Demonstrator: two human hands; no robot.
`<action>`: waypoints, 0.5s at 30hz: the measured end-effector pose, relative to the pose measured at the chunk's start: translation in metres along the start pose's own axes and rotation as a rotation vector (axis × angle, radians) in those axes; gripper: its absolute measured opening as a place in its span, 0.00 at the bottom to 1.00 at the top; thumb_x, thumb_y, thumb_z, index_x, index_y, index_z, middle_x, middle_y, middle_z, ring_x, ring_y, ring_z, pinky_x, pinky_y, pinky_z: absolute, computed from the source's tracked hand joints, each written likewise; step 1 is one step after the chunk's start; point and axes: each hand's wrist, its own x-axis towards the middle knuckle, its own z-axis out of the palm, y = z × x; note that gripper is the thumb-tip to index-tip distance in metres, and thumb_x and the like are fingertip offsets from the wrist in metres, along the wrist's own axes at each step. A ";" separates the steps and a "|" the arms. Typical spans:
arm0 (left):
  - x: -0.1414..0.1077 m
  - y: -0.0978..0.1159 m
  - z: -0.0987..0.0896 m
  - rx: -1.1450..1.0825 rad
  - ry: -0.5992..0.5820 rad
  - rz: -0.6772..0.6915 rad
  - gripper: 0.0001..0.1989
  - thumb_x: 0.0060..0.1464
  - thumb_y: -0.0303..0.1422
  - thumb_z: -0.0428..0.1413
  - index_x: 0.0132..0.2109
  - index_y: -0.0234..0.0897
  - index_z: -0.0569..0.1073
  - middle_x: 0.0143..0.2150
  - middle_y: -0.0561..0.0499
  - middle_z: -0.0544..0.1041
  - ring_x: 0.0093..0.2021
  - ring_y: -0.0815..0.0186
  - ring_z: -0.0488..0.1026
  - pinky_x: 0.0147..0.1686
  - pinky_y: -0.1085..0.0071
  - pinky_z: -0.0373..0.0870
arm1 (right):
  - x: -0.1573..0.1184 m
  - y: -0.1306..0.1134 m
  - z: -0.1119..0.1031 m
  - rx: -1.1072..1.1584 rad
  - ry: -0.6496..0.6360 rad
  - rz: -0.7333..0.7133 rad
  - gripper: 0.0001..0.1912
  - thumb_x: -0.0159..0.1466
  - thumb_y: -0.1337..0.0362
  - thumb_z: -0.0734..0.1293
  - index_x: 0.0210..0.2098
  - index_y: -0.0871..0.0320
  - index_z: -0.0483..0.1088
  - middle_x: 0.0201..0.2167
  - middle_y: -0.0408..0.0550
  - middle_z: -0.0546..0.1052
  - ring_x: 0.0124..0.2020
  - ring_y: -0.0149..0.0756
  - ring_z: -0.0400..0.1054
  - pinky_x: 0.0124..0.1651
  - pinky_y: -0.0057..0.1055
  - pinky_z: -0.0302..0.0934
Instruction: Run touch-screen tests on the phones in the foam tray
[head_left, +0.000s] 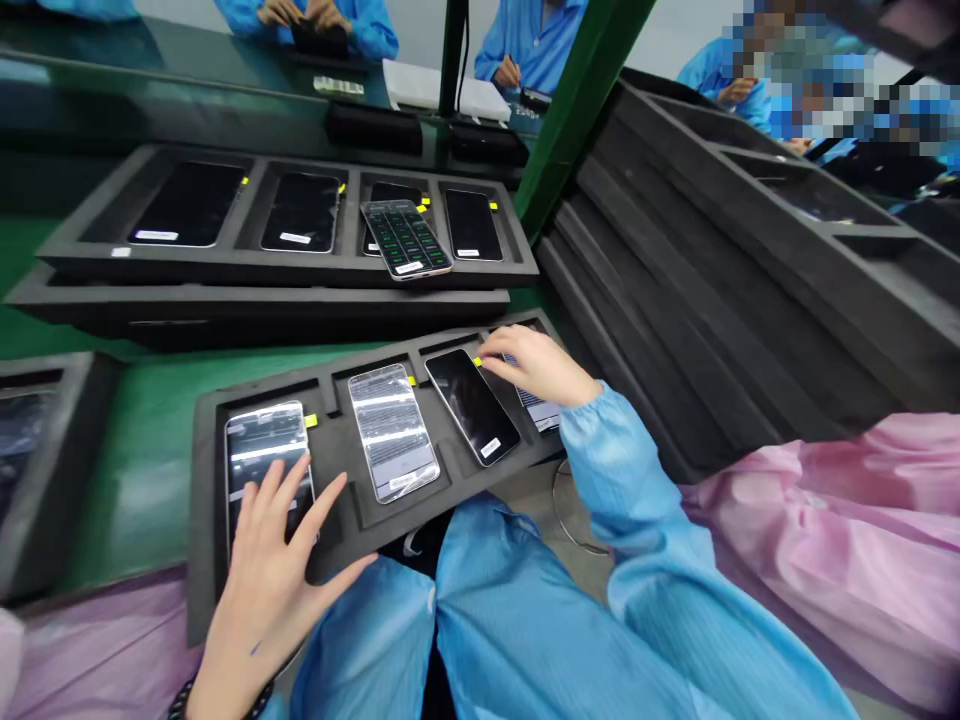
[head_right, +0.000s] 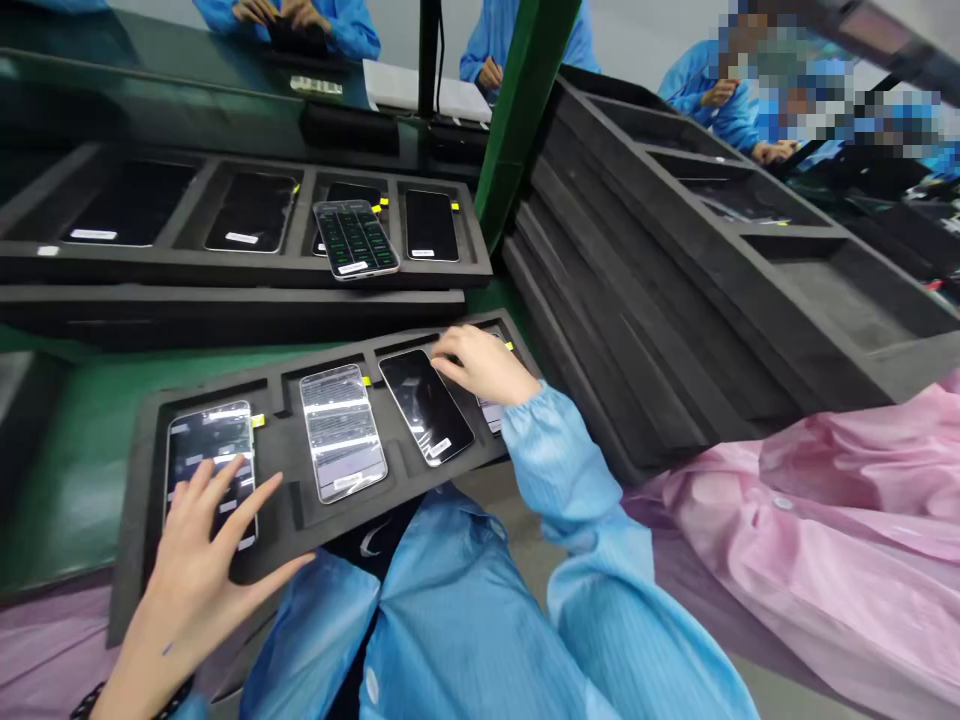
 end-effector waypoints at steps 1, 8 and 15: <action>0.000 0.000 0.000 -0.004 -0.003 -0.003 0.41 0.60 0.43 0.59 0.74 0.52 0.49 0.78 0.44 0.48 0.77 0.40 0.44 0.72 0.33 0.46 | -0.013 0.002 0.005 -0.015 0.015 0.039 0.11 0.70 0.63 0.64 0.41 0.56 0.79 0.43 0.53 0.78 0.48 0.47 0.69 0.55 0.44 0.61; 0.001 -0.003 0.001 -0.013 0.001 -0.005 0.41 0.59 0.43 0.59 0.74 0.52 0.51 0.77 0.44 0.48 0.76 0.38 0.45 0.71 0.31 0.46 | -0.049 0.001 0.057 0.034 0.145 0.195 0.17 0.71 0.68 0.58 0.52 0.56 0.75 0.42 0.53 0.76 0.46 0.47 0.67 0.52 0.45 0.61; 0.030 0.035 -0.008 -0.242 -0.066 -0.035 0.33 0.66 0.42 0.49 0.74 0.49 0.50 0.77 0.47 0.50 0.78 0.46 0.40 0.73 0.35 0.38 | -0.047 -0.001 0.066 0.175 0.232 0.235 0.15 0.70 0.68 0.61 0.47 0.52 0.78 0.35 0.47 0.77 0.41 0.42 0.70 0.50 0.40 0.64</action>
